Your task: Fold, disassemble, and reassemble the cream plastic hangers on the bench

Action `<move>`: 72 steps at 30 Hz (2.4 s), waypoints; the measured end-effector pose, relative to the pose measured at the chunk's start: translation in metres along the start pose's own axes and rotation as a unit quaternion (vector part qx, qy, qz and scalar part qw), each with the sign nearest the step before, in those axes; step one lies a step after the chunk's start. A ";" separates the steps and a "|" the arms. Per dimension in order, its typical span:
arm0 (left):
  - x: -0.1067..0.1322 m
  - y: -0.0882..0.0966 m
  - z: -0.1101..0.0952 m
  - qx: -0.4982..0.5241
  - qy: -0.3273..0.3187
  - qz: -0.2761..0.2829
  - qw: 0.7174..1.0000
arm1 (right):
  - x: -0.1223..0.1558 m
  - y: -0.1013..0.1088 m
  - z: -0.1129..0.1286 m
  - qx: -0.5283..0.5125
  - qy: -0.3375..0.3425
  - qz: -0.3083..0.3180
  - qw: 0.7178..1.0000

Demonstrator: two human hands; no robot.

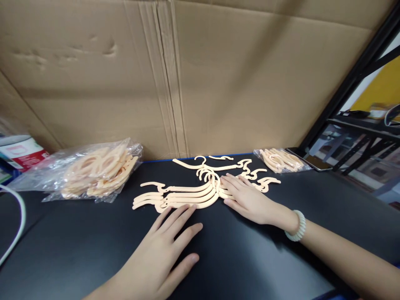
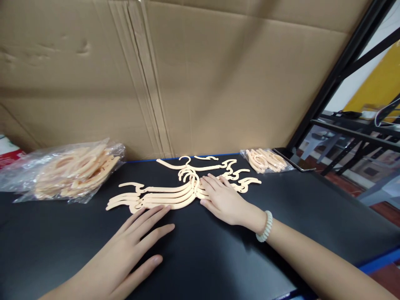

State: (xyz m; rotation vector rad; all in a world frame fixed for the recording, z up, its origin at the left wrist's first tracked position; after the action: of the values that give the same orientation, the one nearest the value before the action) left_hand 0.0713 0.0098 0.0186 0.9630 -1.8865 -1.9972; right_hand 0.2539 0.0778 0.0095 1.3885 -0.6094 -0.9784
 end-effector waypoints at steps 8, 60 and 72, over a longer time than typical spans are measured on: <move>0.000 0.000 0.001 0.013 0.000 -0.005 1.000 | 0.000 0.003 0.003 -0.001 -0.007 -0.007 1.000; -0.002 0.001 -0.010 0.160 -0.073 0.105 0.979 | -0.042 0.044 -0.119 -0.082 -0.188 -0.229 0.951; -0.002 0.002 -0.013 0.172 -0.075 0.096 0.978 | -0.096 0.020 -0.125 -0.061 -0.132 -0.107 0.984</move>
State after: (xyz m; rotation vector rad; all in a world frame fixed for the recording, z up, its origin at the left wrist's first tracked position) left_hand 0.0799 -0.0002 0.0219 0.6845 -2.3621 -1.7103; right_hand 0.3156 0.2228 0.0304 1.2423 -0.5926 -1.3644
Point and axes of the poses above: each hand's wrist, its own x-axis away from the middle knuckle, its own y-axis out of the back of the hand, z = x × y, the point moved 8 cm from there along -x, towards the middle knuckle, and after that the axes turned 5 degrees about -y, right-handed, at the moved point
